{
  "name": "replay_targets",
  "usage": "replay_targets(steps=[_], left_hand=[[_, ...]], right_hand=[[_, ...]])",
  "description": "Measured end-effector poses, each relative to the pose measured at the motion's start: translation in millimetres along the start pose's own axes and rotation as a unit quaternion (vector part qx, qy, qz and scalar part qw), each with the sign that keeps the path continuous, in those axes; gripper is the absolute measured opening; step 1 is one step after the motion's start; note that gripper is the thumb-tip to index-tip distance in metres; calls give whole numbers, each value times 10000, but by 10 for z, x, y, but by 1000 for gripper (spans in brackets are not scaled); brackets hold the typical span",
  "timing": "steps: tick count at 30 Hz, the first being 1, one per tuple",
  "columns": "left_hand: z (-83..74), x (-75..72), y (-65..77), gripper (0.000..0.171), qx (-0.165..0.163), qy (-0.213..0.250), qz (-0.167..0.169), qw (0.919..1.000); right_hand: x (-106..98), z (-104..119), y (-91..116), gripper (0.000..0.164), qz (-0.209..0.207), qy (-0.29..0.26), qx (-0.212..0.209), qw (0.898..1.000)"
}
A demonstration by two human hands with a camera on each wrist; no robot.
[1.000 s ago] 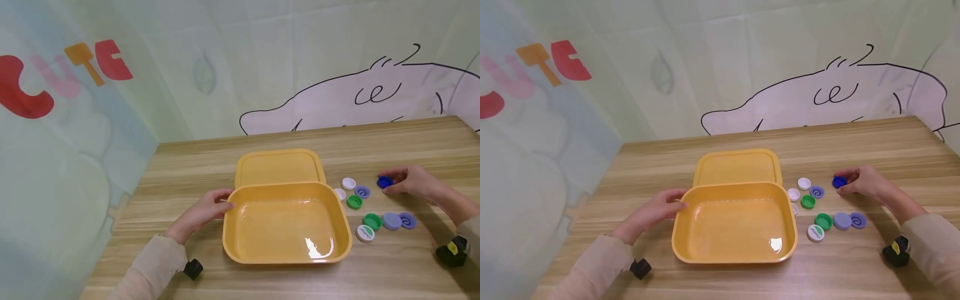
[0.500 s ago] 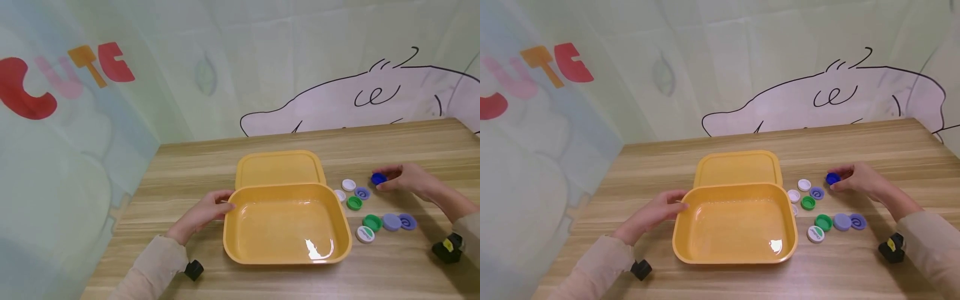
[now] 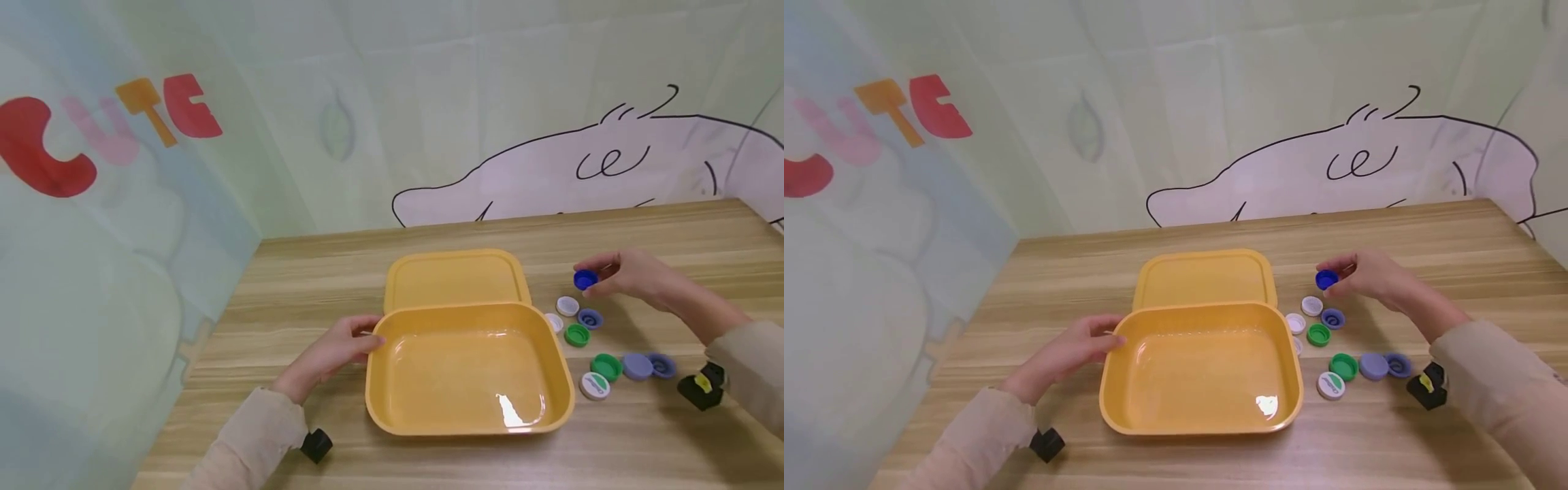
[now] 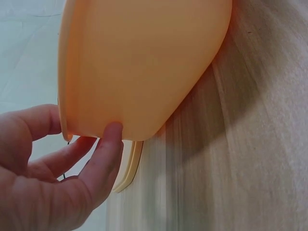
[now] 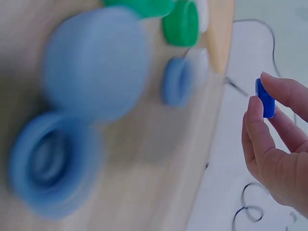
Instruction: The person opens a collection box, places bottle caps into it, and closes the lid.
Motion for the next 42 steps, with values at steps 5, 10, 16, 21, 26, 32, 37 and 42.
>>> replay_targets(steps=[5,10,16,21,26,32,37,42], left_hand=[[15,4,-4,45,-46,12,-44,10000],[24,7,-6,44,-76,-36,-71,9999],[36,-5,-8,45,-70,-23,-79,9999],[35,2,-10,45,-51,1,-58,10000],[31,3,-6,45,-58,-51,-84,9999],[31,2,-9,44,-51,13,-97,9999],[41,-4,-11,44,-82,14,-83,9999],[38,-8,-12,43,-89,-15,-84,9999]], right_hand=[[71,250,-73,54,85,45,-83,9999],[185,459,-134,52,282,-127,-137,9994],[340,656,-204,49,507,-307,-238,9980],[455,788,-259,46,590,-443,-332,9967],[545,888,-300,45,671,-436,-393,9960],[627,978,-358,43,680,-381,-500,9957],[709,1076,-391,42,779,-379,-620,9943],[803,1185,-413,42,822,-399,-684,9935]])
Point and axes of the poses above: each hand's wrist, its own y-axis away from the middle knuckle, its own x-axis out of the palm, z = x × y, the point moved 6 cm from there along -y, towards the middle knuckle, and after that the axes turned 5 degrees about -z, right-handed, at the moved point
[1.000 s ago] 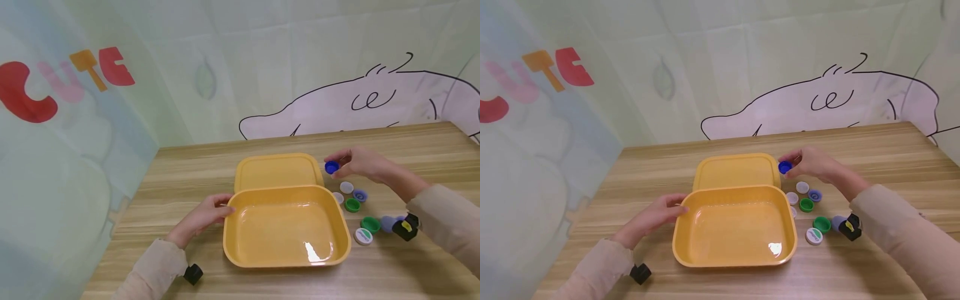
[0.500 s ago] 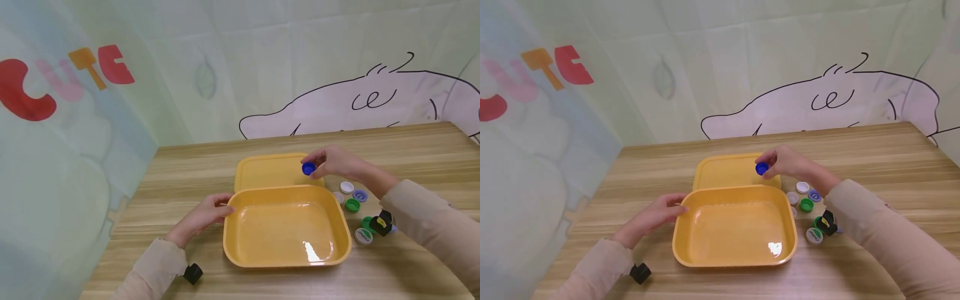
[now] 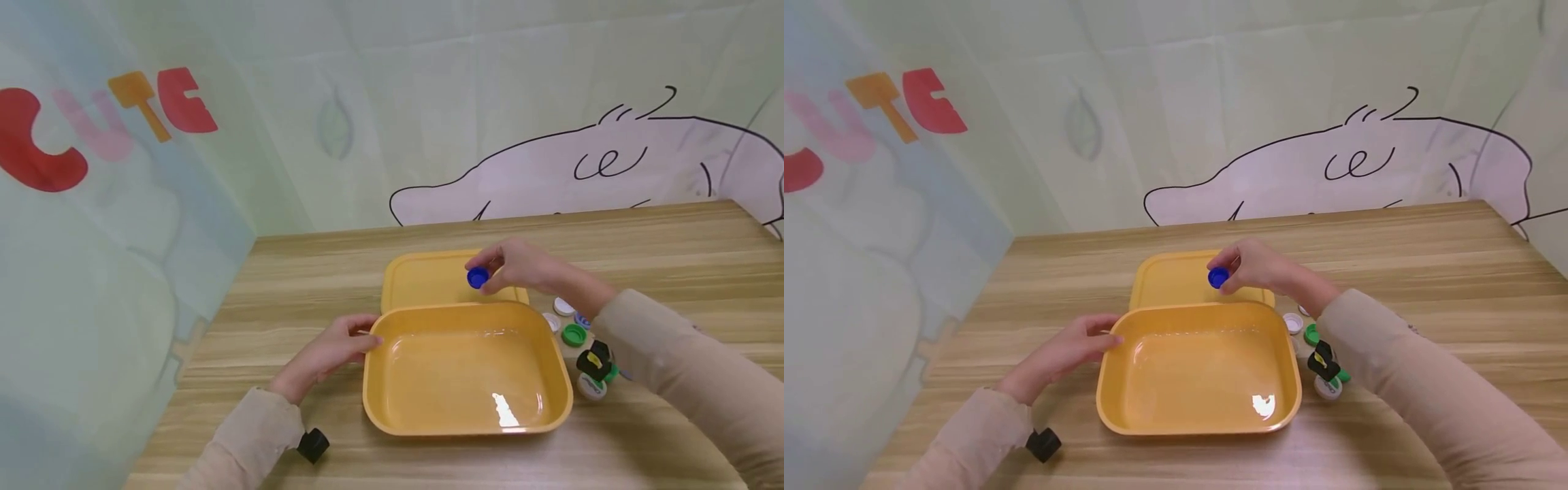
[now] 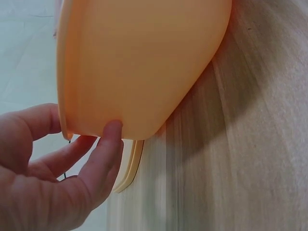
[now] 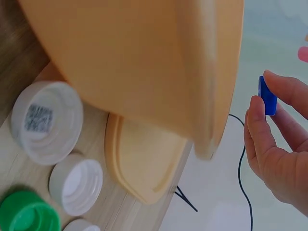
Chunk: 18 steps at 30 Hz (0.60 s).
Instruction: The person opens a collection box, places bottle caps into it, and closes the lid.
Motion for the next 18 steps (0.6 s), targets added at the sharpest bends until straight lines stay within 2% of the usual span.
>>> replay_targets(steps=[11,18], left_hand=[[-34,10,4,44,66,67,-13,10000],[-33,3,4,45,77,93,2,9999]], right_hand=[[129,175,-74,41,209,-148,-295,9992],[168,256,-99,42,249,-117,-273,9992]])
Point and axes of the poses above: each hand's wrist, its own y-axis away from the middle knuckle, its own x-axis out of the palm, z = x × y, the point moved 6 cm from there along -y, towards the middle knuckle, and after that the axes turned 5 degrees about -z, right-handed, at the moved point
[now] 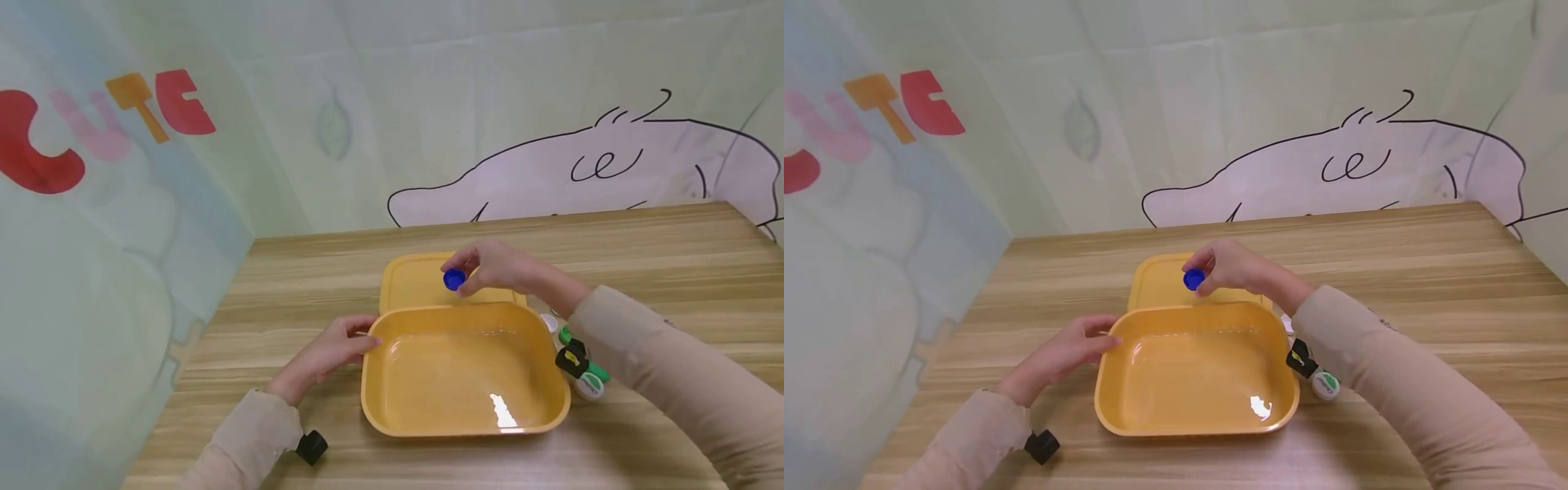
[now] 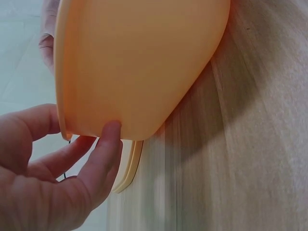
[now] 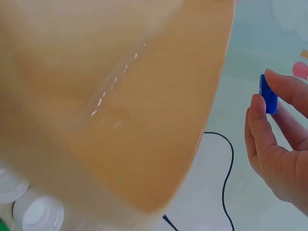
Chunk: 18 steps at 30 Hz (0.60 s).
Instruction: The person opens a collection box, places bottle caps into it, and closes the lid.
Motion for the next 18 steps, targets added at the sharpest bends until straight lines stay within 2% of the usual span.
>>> replay_targets(steps=[18], left_hand=[[30,-2,-7,43,-88,9,-23,10000]], right_hand=[[421,220,-85,39,555,-350,-516,9965]])
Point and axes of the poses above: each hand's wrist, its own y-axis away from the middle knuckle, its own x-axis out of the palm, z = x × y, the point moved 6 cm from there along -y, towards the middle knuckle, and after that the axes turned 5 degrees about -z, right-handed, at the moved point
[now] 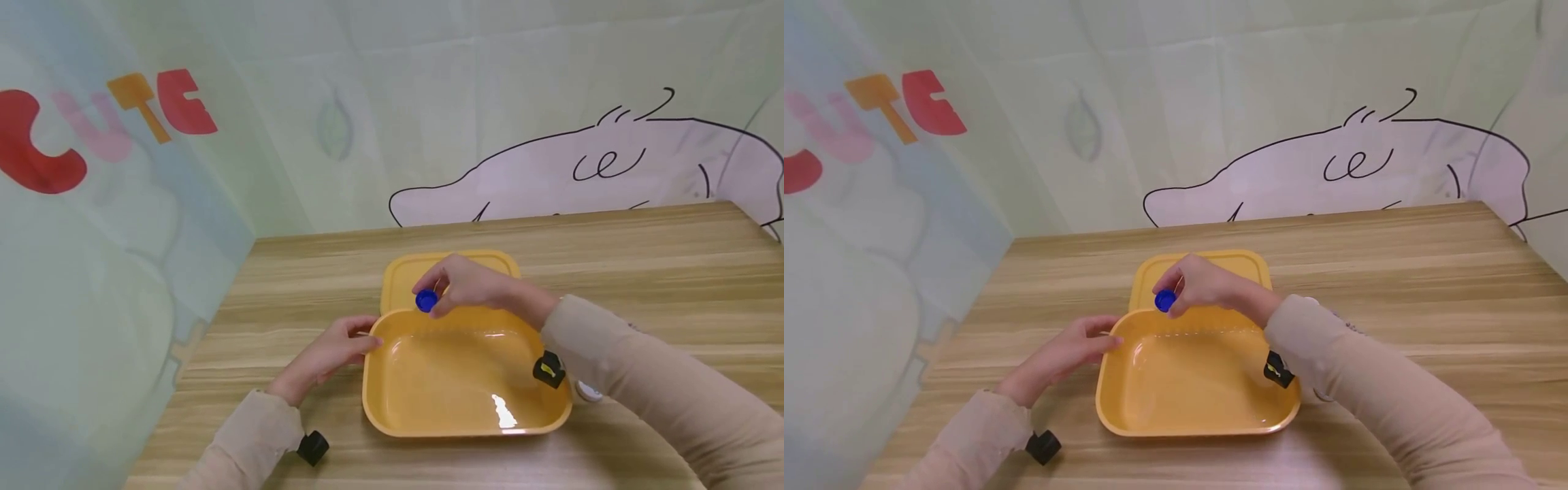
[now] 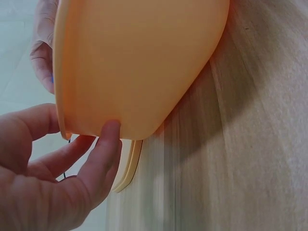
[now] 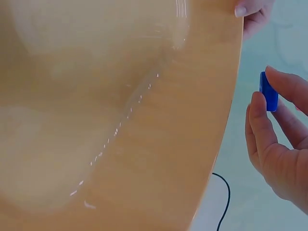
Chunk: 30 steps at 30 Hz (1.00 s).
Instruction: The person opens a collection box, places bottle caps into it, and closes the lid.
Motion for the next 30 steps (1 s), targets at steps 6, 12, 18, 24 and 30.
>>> replay_targets(steps=[6,12,18,24,30], left_hand=[[3,-7,5,43,58,36,13,10000],[-1,-11,14,44,1,-50,-19,10000],[-13,-5,11,45,0,-24,-67,10000],[-19,-4,13,45,-25,-80,-99,9999],[-11,-7,1,46,17,-115,-62,9999]], right_hand=[[136,45,-46,39,285,-36,-185,9994],[322,65,-49,38,990,-263,-638,9927],[548,42,-25,39,1808,-505,-828,9787],[804,0,-22,38,2355,-221,-1046,9660],[1023,-22,-25,38,2649,167,-1337,9548]])
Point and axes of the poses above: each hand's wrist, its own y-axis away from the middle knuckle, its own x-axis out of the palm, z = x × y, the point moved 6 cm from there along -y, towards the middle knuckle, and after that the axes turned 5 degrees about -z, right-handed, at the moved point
